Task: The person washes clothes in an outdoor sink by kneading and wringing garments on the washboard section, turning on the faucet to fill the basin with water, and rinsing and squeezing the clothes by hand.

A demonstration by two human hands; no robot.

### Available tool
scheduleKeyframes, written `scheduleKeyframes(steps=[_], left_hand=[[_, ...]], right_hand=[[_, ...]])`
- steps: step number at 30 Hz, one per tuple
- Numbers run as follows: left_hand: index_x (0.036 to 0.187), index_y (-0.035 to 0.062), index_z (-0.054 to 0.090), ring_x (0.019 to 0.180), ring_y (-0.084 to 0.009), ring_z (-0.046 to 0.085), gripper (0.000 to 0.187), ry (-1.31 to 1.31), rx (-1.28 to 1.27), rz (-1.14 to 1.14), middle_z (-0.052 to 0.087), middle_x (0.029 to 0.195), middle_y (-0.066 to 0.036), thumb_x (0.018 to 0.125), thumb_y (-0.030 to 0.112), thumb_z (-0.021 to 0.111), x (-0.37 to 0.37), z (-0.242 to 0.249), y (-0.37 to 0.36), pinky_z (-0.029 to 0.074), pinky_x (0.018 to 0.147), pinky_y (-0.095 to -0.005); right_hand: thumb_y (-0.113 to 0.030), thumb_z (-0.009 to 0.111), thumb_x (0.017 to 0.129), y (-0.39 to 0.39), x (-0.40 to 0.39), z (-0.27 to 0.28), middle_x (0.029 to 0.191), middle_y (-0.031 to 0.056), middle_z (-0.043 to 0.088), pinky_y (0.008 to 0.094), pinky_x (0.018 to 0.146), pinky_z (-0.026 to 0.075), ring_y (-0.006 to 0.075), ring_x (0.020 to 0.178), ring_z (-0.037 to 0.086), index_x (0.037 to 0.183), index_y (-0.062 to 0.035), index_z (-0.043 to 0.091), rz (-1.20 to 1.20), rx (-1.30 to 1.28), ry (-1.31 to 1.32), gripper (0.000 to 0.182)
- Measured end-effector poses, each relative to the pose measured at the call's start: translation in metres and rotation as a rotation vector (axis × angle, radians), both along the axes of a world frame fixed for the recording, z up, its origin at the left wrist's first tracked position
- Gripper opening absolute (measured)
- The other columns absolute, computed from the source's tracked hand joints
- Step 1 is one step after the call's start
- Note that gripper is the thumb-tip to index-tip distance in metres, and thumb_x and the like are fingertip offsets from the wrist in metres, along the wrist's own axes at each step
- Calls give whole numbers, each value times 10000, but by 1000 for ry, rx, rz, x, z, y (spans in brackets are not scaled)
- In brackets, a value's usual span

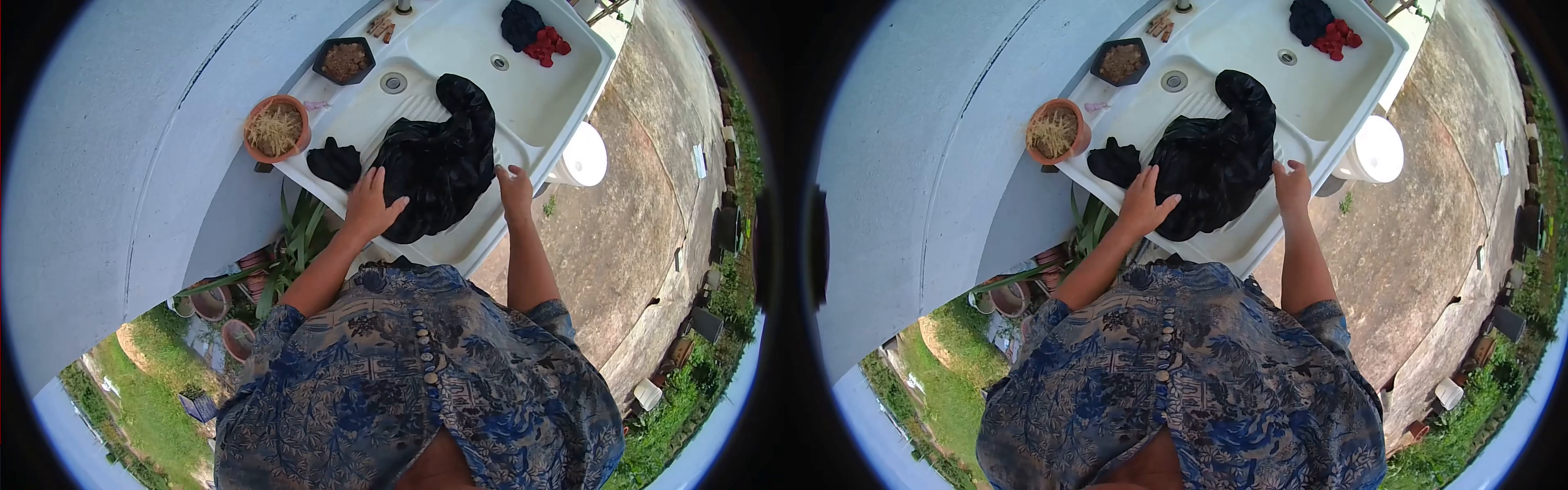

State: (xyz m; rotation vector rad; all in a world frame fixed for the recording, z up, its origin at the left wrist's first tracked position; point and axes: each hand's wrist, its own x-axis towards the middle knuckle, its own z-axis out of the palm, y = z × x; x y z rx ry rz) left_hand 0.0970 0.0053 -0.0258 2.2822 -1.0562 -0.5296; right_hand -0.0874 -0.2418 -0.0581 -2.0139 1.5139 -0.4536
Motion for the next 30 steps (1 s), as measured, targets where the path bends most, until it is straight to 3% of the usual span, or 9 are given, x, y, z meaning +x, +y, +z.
scheduleKeyframes(steps=[2, 6, 8, 10, 14, 17, 21, 24, 30], left_hand=[[1273, 34, 486, 1298, -357, 322, 578, -155, 27, -70, 389, 1371, -172, 801, 337, 627, -32, 17, 8, 242, 1029, -583], [1243, 110, 529, 1333, -321, 280, 465, -381, 38, -306, 441, 1340, -60, 791, 192, 598, -45, 21, 7, 184, 985, -692], [1226, 97, 536, 1323, -272, 309, 438, -341, 26, -303, 468, 1303, -50, 790, 109, 562, -47, 15, 12, 182, 1007, -669], [1227, 87, 532, 1307, -221, 340, 437, -252, 29, -315, 475, 1300, -52, 790, 94, 551, -47, 12, 13, 179, 1018, -657], [1246, 77, 515, 1272, -213, 394, 430, -225, 34, -245, 437, 1368, -45, 817, 99, 499, -48, 6, 5, 181, 1028, -642], [1249, 73, 512, 1268, -216, 400, 413, -220, 40, -232, 413, 1393, -44, 842, 91, 444, -46, 2, 2, 184, 1028, -642], [1260, 74, 503, 1273, -223, 395, 415, -215, 67, -238, 390, 1410, -41, 857, 80, 405, -45, 5, 2, 185, 1023, -649], [1270, 80, 496, 1276, -230, 392, 416, -241, 65, -268, 372, 1422, -37, 865, 86, 402, -46, 4, 2, 182, 1018, -659], [1272, 82, 498, 1306, -238, 349, 433, -244, 68, -283, 313, 1454, -27, 841, 76, 450, -46, 8, 3, 162, 1016, -678]], right_hand=[[-305, 571, 871, 23, 46, 68, 803, 166, 651, 402, 716, 480, 316, 788, 635, 1092, -34, 568, 94, 65, -88, 349], [-197, 508, 906, 91, 114, 57, 896, 140, 633, 392, 710, 503, 344, 825, 614, 1069, -89, 572, 768, -34, -287, 206], [-260, 517, 902, 115, 129, 33, 852, 98, 622, 398, 683, 520, 304, 801, 636, 1066, -159, 533, 1177, -123, 81, 193], [-265, 503, 899, 100, 140, 12, 810, 82, 616, 412, 611, 524, 288, 751, 650, 1025, -166, 521, 1198, -138, 346, 162], [-213, 463, 896, 54, 155, -13, 755, 101, 608, 408, 519, 515, 288, 667, 652, 997, -172, 475, 1329, -400, 351, 110], [-213, 432, 908, 39, 164, -15, 754, 124, 628, 424, 541, 521, 304, 702, 658, 1010, -134, 463, 1275, -379, 387, 132], [-275, 398, 932, -19, 173, -9, 954, 207, 658, 458, 814, 493, 354, 902, 647, 1025, -50, 457, 732, -27, 693, 250], [-499, 458, 888, -51, 153, 28, 1055, 207, 636, 438, 862, 472, 353, 1000, 613, 1229, -86, 449, 721, -10, 705, 535], [-537, 570, 807, 8, 123, 26, 1075, 195, 630, 439, 894, 448, 359, 1049, 582, 1202, -136, 523, 751, 208, 605, 565]])
